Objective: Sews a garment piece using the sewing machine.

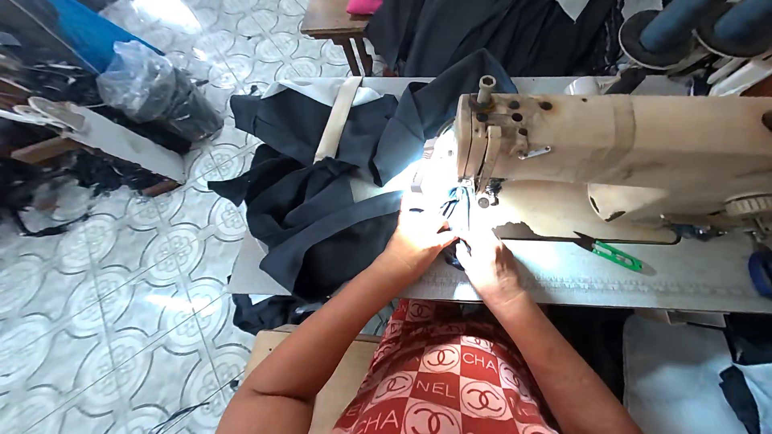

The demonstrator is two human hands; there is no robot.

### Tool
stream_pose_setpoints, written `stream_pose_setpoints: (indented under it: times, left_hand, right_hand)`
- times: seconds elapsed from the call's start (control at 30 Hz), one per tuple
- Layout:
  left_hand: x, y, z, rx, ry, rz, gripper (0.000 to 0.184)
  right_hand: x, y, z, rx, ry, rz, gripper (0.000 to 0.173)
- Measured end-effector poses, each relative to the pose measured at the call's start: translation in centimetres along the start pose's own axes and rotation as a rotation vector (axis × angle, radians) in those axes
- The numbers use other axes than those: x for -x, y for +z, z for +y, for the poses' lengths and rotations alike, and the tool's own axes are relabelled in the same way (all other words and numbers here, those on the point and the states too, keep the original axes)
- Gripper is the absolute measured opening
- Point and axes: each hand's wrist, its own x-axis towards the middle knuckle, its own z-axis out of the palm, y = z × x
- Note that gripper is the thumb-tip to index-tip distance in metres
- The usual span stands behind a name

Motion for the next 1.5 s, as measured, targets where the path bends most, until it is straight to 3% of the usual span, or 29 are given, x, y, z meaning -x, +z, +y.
stream_pose_setpoints:
  times: [0.3,0.6,0.73,0.83,0.9,1.0,1.07,1.13,1.27,1.4,1.5]
  left_hand:
    - [-0.9,0.1,-0.9,0.008,-0.029,-0.011,0.028]
    - [-3.0,0.4,-2.5,-0.003,-0.102,-0.065,0.040]
    - [-2.6,1.7,-3.0,0.053,-0.148,-0.006,0.039]
    - [-2.5,2.3,-3.7,0.209,-0.276,-0.003,0.043]
    - [-3.0,1.8,-3.7,0.308,-0.380,-0.015,0.034]
    - [-3.0,1.2,-3.5,0.338,-0.417,-0.046,0.030]
    - [-2.9,1.2,-3.7,0.334,-0.395,-0.043,0.028]
    - [-2.7,1.3,-3.8,0.324,-0.369,-0.038,0.030]
    - [-1.5,0.8,-3.3,0.207,-0.195,0.027,0.052]
    - [-0.6,-0.4,-2.7,0.097,0.150,0.107,0.015]
    - [-0.1,-0.3,-1.8,0.007,0.212,0.010,0.014]
  right_hand:
    - [-1.1,1.0,0.2,0.055,0.014,0.070,0.024]
    - [-4.7,1.3,0.3,0.078,0.050,0.049,0.023]
    - [-4.2,0.7,2.3,-0.134,0.066,0.048,0.025]
    - [-2.6,0.0,3.1,-0.485,0.266,0.002,0.025]
    - [-1.7,-0.2,2.2,-0.606,0.349,-0.061,0.021]
    - [-1.6,1.1,0.9,-0.700,0.301,0.017,0.023]
    - [-2.4,1.8,0.6,-0.677,0.268,0.083,0.036]
    - [-3.3,2.2,0.6,-0.697,0.295,0.124,0.037]
    - [-2.7,2.2,0.9,-0.805,0.226,0.136,0.020]
    - [1.9,0.4,-0.1,-1.040,0.358,0.005,0.022]
    - [3.2,-0.1,1.0,-0.856,0.420,-0.109,0.032]
